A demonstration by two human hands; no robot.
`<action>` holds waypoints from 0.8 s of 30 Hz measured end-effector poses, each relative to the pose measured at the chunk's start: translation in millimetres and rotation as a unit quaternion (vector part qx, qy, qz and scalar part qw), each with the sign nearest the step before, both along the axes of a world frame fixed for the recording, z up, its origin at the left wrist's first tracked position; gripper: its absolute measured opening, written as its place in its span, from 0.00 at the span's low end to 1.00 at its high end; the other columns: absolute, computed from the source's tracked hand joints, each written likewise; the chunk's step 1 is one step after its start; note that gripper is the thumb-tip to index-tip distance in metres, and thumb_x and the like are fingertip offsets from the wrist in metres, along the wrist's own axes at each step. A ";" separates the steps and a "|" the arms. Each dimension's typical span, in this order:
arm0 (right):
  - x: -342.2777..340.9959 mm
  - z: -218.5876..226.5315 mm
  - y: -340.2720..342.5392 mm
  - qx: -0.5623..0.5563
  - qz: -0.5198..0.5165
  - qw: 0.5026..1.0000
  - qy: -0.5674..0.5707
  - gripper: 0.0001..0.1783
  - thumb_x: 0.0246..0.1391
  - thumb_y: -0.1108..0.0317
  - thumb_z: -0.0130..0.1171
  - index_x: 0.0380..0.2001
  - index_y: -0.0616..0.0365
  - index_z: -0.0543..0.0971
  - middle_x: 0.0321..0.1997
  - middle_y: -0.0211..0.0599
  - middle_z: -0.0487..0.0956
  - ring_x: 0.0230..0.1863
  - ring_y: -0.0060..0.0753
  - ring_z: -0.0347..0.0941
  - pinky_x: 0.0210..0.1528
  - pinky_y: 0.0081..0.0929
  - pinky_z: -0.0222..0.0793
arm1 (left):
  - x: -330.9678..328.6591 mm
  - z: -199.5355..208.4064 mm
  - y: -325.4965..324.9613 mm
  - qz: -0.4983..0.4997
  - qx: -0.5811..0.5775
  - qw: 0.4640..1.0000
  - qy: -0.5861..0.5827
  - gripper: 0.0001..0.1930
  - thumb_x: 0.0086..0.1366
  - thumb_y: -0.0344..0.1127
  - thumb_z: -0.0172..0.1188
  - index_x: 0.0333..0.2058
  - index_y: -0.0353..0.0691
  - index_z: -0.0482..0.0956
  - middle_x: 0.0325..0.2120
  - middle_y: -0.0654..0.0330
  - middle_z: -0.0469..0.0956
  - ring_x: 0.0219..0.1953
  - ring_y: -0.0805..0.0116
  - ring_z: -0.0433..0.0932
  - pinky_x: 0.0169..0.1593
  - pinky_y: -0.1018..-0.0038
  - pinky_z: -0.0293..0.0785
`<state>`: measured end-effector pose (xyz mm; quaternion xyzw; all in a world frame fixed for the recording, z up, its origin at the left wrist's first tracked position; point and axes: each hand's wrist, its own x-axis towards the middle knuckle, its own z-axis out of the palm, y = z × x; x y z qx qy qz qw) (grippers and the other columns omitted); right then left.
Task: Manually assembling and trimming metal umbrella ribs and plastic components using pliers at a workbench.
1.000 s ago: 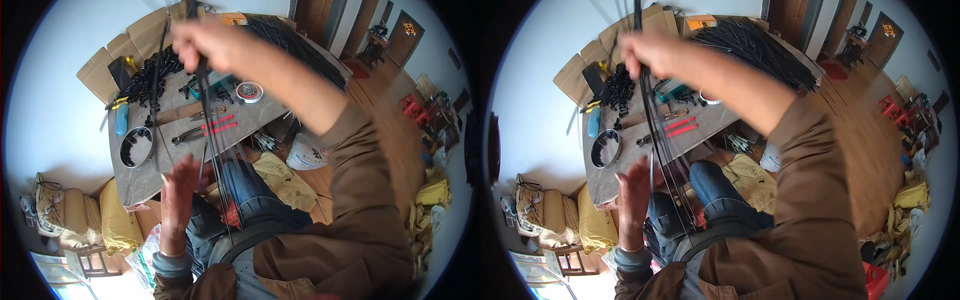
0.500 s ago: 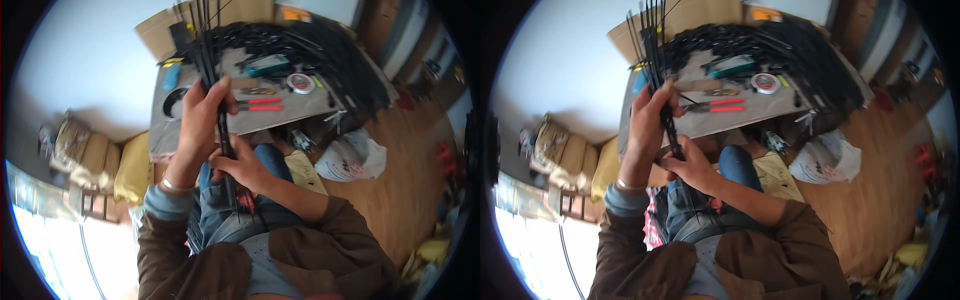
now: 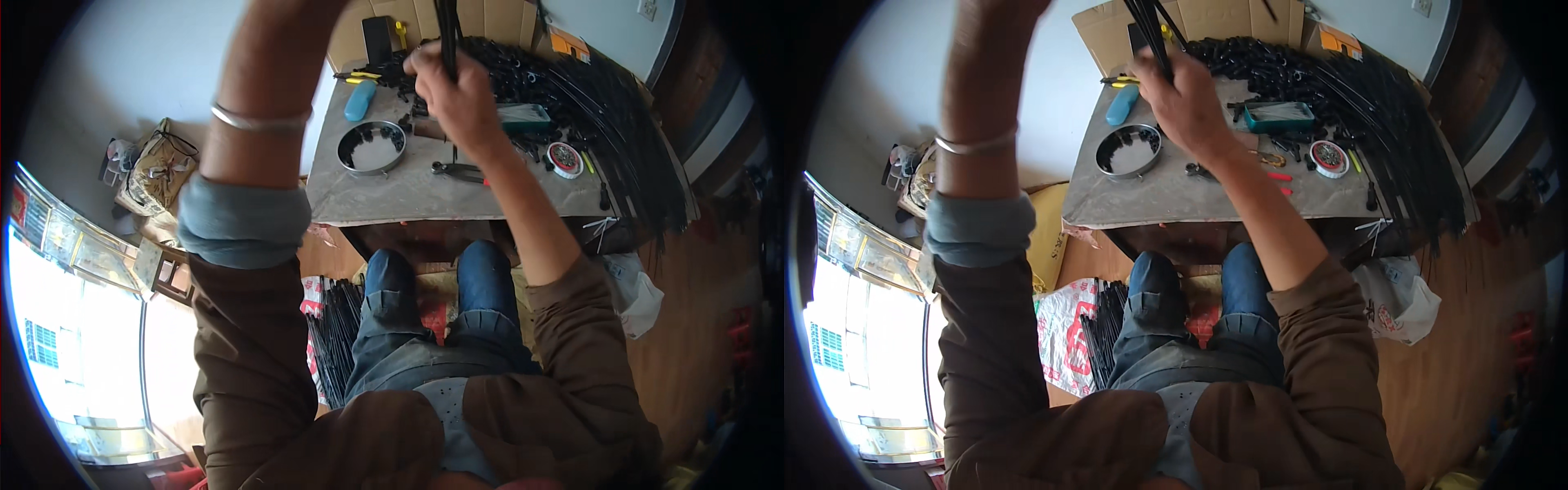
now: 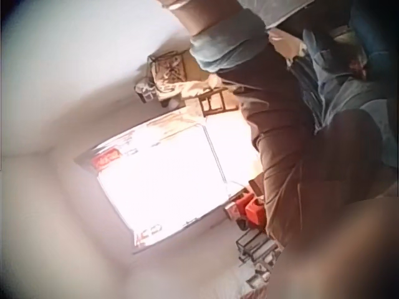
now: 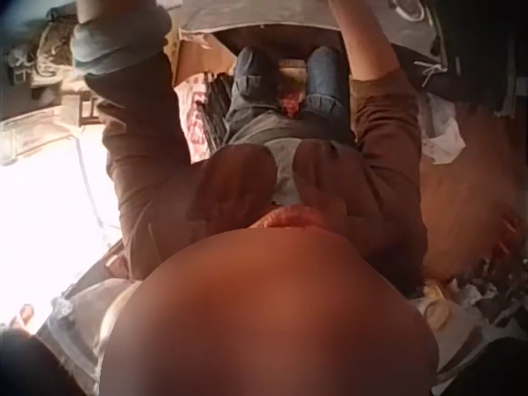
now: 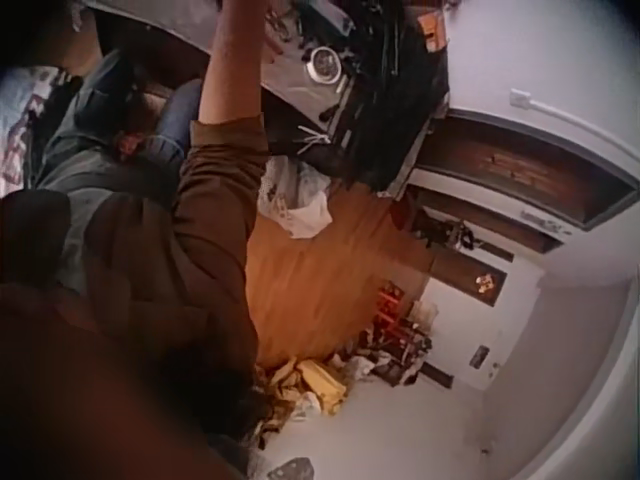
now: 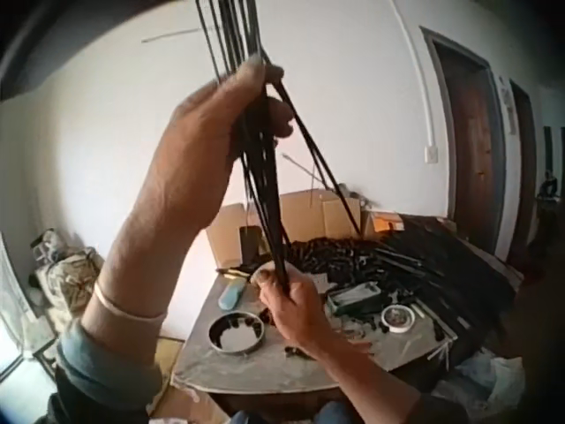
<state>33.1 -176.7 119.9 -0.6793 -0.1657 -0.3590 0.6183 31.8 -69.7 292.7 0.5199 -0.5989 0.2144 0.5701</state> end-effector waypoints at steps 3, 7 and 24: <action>30.8 -100.1 -15.8 -0.041 -0.151 0.985 0.070 0.10 0.60 0.63 0.53 0.28 0.56 0.75 0.15 0.21 0.67 0.15 0.12 0.59 0.16 0.16 0.54 | 81.0 -73.4 -23.1 0.064 -0.002 0.976 -0.207 0.14 0.66 0.42 0.54 0.39 0.34 0.75 0.20 0.61 0.73 0.21 0.68 0.73 0.28 0.70 0.72; 21.2 -158.4 -16.9 0.056 -0.052 0.976 0.206 0.11 0.62 0.64 0.51 0.27 0.56 0.71 0.15 0.22 0.66 0.14 0.15 0.60 0.17 0.19 0.57 | 102.6 -158.8 -21.9 0.170 0.195 0.959 0.115 0.24 0.56 0.54 0.62 0.35 0.34 0.80 0.26 0.47 0.79 0.31 0.52 0.80 0.37 0.64 0.73; -52.0 -13.8 -76.6 0.047 0.036 0.954 0.293 0.13 0.61 0.59 0.53 0.35 0.58 0.70 0.18 0.23 0.64 0.15 0.15 0.60 0.18 0.20 0.62 | 115.6 -142.1 -44.2 0.094 0.124 0.890 0.428 0.17 0.62 0.43 0.60 0.33 0.31 0.75 0.20 0.57 0.76 0.15 0.69 0.75 0.16 0.73 0.69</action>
